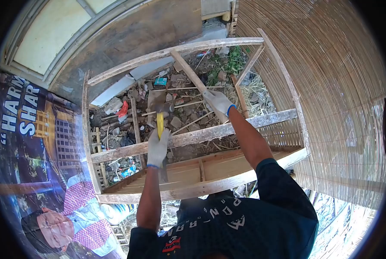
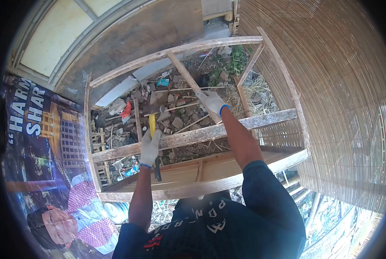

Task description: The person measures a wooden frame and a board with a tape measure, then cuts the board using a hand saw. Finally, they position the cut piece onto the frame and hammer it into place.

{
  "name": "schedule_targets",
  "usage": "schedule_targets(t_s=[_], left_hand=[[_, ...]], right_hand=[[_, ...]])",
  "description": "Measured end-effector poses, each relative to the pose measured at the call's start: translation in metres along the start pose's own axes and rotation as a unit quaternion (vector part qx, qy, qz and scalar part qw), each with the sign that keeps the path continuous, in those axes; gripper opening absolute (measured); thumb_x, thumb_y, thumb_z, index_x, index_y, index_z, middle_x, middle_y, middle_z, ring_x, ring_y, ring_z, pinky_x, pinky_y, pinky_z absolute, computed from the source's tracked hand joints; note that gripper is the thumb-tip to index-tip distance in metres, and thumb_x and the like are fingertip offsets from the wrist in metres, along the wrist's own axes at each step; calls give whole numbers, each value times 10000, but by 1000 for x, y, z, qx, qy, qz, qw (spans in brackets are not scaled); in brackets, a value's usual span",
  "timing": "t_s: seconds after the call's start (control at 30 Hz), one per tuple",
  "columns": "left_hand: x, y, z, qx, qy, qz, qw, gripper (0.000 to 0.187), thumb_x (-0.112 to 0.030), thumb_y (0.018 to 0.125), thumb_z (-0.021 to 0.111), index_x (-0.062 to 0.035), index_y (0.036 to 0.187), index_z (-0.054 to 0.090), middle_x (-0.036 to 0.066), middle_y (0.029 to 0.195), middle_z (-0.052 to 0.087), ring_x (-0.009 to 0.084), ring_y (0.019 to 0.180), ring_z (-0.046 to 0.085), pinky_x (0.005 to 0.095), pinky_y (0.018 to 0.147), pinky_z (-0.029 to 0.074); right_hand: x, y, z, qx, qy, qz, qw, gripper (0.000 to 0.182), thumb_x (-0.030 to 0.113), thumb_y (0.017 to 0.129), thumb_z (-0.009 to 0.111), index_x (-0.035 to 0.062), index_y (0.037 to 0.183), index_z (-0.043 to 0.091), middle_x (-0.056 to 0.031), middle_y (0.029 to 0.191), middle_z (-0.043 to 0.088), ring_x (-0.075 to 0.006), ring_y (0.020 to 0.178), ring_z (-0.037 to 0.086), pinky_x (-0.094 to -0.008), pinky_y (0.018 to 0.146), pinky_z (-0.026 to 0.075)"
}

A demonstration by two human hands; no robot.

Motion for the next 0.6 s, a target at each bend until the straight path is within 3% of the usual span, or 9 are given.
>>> schedule_targets(t_s=[0.1, 0.2, 0.3, 0.33, 0.4, 0.5, 0.6], left_hand=[[1, 33, 6, 33, 59, 32, 997, 362, -328, 1106, 580, 21, 1152, 665, 92, 946, 759, 165, 851, 706, 333, 807, 541], [13, 47, 37, 80, -102, -3, 992, 411, -329, 1101, 571, 41, 1251, 666, 163, 1079, 791, 210, 1015, 739, 355, 946, 530], [9, 58, 65, 90, -107, 5, 990, 428, -335, 1104, 561, 46, 1267, 665, 172, 1090, 792, 205, 1049, 745, 339, 955, 528], [5, 64, 73, 89, -29, 51, 994, 445, -352, 1116, 542, 60, 1238, 658, 177, 1116, 798, 208, 1109, 746, 335, 991, 522], [-18, 61, 88, 86, -103, 21, 991, 446, -365, 1122, 536, 51, 1225, 660, 175, 1117, 799, 195, 1043, 735, 340, 960, 523], [-27, 71, 118, 93, -188, 14, 978, 451, -385, 1133, 520, 32, 1227, 661, 161, 1157, 788, 157, 890, 657, 331, 875, 530], [-36, 81, 150, 102, -241, 53, 964, 478, -406, 1143, 494, 32, 1250, 654, 135, 1151, 768, 147, 870, 626, 322, 847, 537]], right_hand=[[-9, 7, -2, 18, 21, 22, 999, 659, 529, 1082, 621, 55, 1534, 560, -42, 1020, 723, -126, 809, 663, -313, 698, 567], [-12, 7, -1, 32, 74, 35, 996, 707, 533, 1085, 610, 55, 1590, 484, -81, 1089, 720, -143, 835, 671, -318, 684, 573], [-28, 16, -8, 46, 111, 92, 989, 706, 529, 1087, 604, 35, 1579, 497, -127, 1205, 721, -206, 947, 700, -345, 810, 597], [-37, 23, -14, 22, 24, 59, 998, 665, 535, 1093, 578, 29, 1523, 539, -140, 1195, 728, -242, 997, 705, -372, 860, 585], [-52, 32, -21, -29, -147, -8, 989, 618, 545, 1106, 527, 16, 1410, 622, -168, 1174, 742, -314, 1098, 717, -427, 959, 563], [-11, -15, -16, -100, -135, -72, 983, 608, 493, 1090, 577, 3, 1451, 583, -250, 1298, 707, -394, 1283, 649, -445, 1087, 492], [41, -94, 3, -237, -174, -208, 933, 610, 437, 1073, 624, 22, 1514, 544, -275, 1349, 673, -396, 1284, 657, -440, 1071, 513]])
Point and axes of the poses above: each hand's wrist, its own y-axis towards the middle knuckle, its own z-axis out of the palm, x = y × z, the point moved 2 cm from there along y, towards the middle knuckle
